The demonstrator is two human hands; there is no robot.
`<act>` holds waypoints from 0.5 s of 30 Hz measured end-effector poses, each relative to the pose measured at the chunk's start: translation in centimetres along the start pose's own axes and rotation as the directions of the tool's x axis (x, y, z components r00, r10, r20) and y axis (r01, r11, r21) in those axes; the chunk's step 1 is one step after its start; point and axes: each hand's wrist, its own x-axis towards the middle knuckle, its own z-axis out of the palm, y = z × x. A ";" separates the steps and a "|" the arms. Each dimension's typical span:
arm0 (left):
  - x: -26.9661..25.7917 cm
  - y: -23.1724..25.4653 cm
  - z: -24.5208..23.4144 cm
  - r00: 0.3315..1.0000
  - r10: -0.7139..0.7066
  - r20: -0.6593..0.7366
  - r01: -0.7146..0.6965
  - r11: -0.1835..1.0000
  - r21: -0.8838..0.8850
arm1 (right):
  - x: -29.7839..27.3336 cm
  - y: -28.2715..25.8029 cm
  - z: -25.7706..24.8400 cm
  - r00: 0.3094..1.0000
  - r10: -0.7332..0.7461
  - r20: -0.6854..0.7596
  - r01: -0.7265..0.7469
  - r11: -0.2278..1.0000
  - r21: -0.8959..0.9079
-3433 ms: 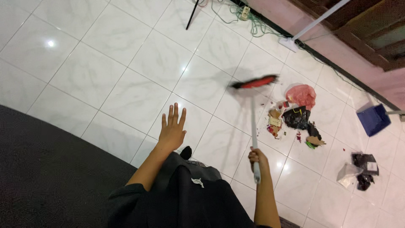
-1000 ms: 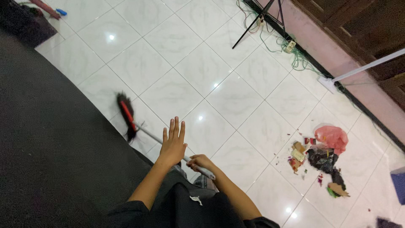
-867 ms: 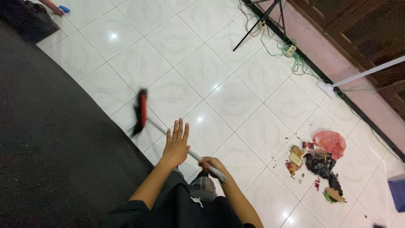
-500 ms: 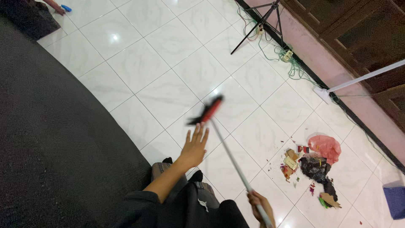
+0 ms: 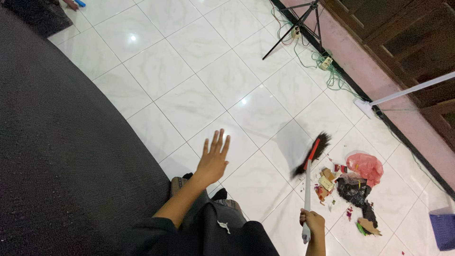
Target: The person sweeps debris across a tiled floor using a broom, moving trash and dust into a central pile and then toward a pink waste bin.
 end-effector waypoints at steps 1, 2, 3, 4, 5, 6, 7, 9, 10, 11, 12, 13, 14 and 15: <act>-0.5 -0.5 0.0 1.000 -0.026 -0.009 0.026 1.000 -0.005 | -0.1 -0.3 0.1 1.000 -0.002 0.002 0.002 1.000 -0.003; -0.8 -0.9 0.0 0.998 -0.053 -0.018 0.053 0.999 -0.010 | -0.1 -0.4 0.0 0.999 0.011 0.051 -0.011 1.000 0.001; -1.1 -1.4 0.2 0.998 -0.057 -0.017 0.057 0.998 -0.012 | -0.2 -0.4 -0.1 0.995 0.026 0.099 -0.026 1.000 0.002; -1.4 -1.8 0.4 0.997 -0.075 -0.035 0.075 0.997 -0.010 | -0.3 -0.3 -0.1 0.995 0.028 0.099 -0.028 1.000 -0.002; -1.4 -2.0 0.5 0.994 -0.091 -0.054 0.091 0.996 -0.007 | -0.5 0.0 0.0 0.991 0.029 0.131 -0.025 0.999 -0.032; -1.3 -2.1 0.8 0.994 -0.093 -0.054 0.093 0.996 -0.009 | -0.7 0.2 0.2 0.986 0.031 0.163 -0.021 0.998 -0.062; -1.1 -2.3 0.9 0.993 -0.118 -0.028 0.118 0.993 -0.002 | -1.0 0.1 0.5 0.986 0.030 0.163 -0.020 0.998 -0.065; -0.9 -2.5 1.3 0.989 -0.147 -0.003 0.147 0.989 0.005 | -1.7 -0.2 1.9 0.955 0.096 0.279 -0.083 0.995 -0.058; -1.0 -2.6 1.5 0.989 -0.144 -0.025 0.143 0.989 -0.036 | -1.9 -0.6 3.1 0.955 0.098 0.280 -0.083 0.995 -0.062; -1.1 -2.6 1.7 0.989 -0.142 -0.044 0.139 0.987 -0.076 | -2.4 -1.2 4.4 0.945 0.113 0.307 -0.080 0.990 -0.117; -1.1 -2.8 1.9 0.988 -0.147 -0.042 0.143 0.987 -0.078 | -2.9 -1.7 5.9 0.934 0.129 0.332 -0.075 0.982 -0.171; -0.8 -3.0 1.8 0.987 -0.163 -0.011 0.162 0.983 -0.085 | -3.5 -2.4 7.7 0.902 0.145 0.407 -0.069 0.978 -0.196; -0.5 -3.4 1.8 0.984 -0.179 0.020 0.180 0.979 -0.092 | -4.1 -3.1 9.8 0.864 0.163 0.477 -0.061 0.973 -0.221; -0.2 -3.7 1.8 0.984 -0.179 0.019 0.180 0.979 -0.096 | -4.7 -3.5 12.0 0.854 0.175 0.489 -0.030 0.957 -0.289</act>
